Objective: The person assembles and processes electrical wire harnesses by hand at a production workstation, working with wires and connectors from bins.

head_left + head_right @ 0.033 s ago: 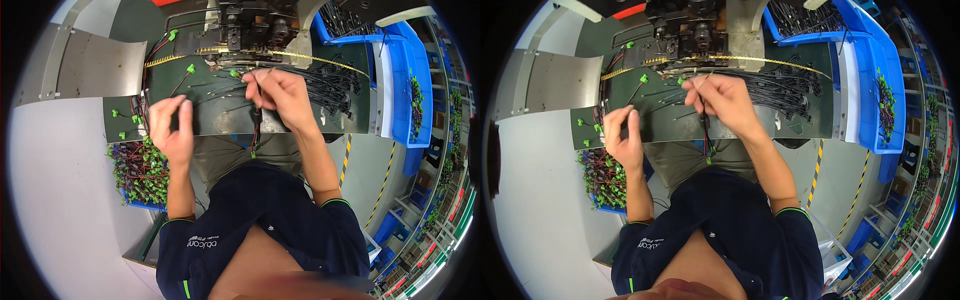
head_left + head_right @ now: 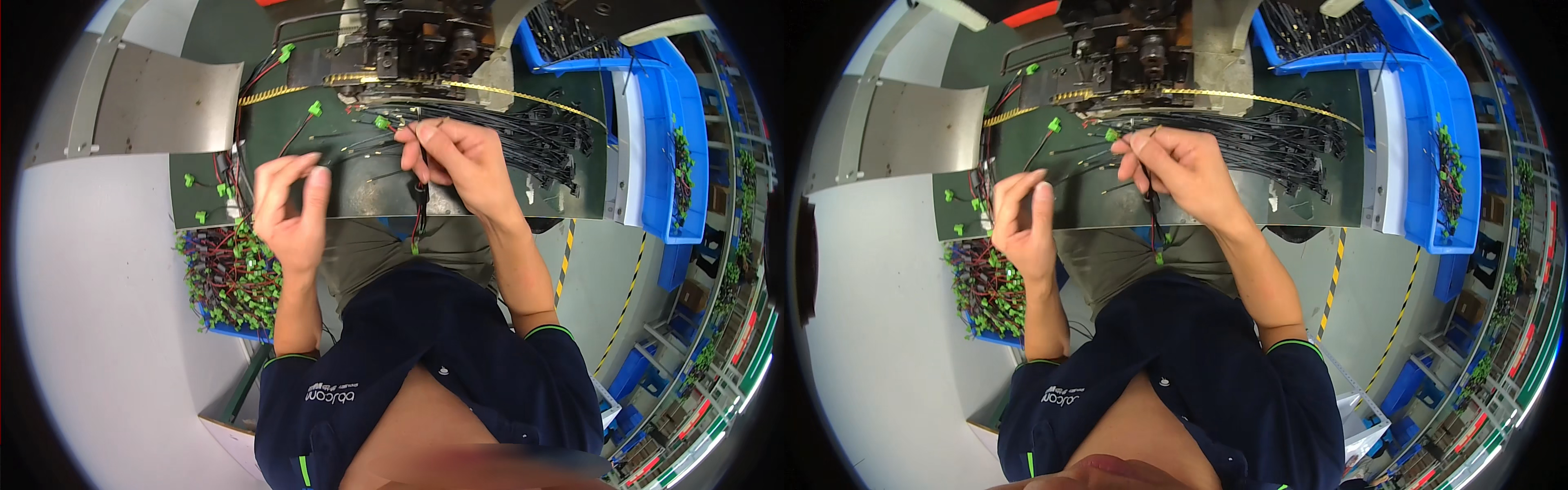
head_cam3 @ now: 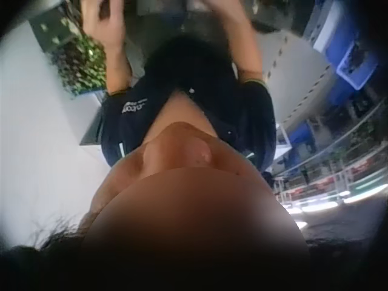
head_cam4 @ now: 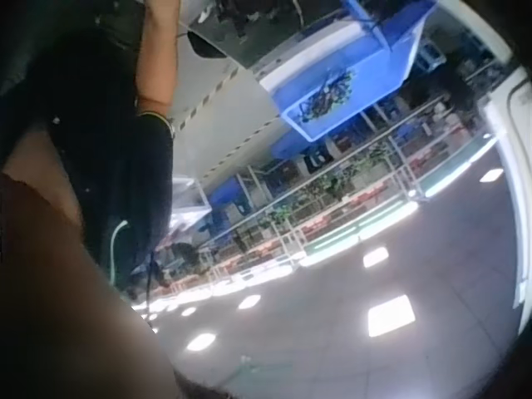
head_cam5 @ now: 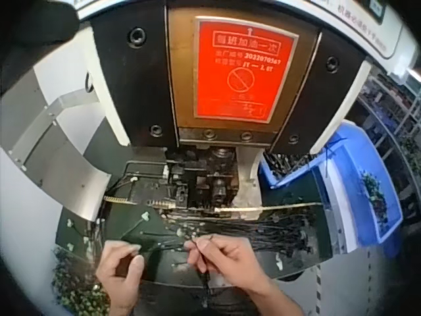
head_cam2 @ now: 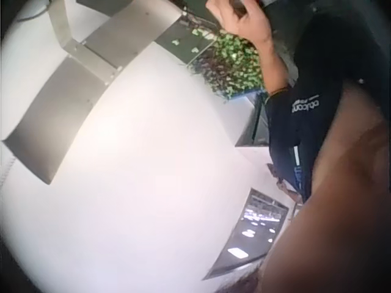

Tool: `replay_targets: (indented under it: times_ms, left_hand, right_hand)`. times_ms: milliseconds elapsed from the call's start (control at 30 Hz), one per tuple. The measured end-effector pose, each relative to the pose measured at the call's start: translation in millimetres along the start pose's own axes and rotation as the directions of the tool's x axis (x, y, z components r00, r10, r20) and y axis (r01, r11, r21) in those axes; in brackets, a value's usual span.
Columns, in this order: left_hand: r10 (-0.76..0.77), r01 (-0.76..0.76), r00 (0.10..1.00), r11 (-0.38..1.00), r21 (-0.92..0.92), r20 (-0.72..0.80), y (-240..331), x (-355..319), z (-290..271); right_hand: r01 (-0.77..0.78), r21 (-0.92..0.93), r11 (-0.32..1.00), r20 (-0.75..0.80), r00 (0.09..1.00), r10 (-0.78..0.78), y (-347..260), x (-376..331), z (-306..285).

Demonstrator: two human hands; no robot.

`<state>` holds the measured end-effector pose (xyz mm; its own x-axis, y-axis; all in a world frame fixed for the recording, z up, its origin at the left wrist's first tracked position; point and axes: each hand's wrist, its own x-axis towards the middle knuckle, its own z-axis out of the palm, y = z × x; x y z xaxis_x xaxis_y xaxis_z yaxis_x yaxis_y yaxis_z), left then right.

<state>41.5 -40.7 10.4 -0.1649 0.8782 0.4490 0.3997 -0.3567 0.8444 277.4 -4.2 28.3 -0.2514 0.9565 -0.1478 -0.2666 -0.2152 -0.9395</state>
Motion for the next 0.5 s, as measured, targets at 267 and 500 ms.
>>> replay_targets:
  times_ms: [267,500]
  left_hand:
    - [-0.122,0.318,0.929,0.747,-0.584,0.35,26.9,-3.1,39.2]
    - [-0.213,0.394,0.912,0.689,-0.608,0.35,31.1,-12.8,38.5]
  right_hand:
    - [0.184,-0.293,0.938,0.19,0.973,-0.132,-2.4,-28.1,8.0]
    - [0.195,-0.286,0.938,0.22,0.966,-0.134,0.4,-35.1,6.9]
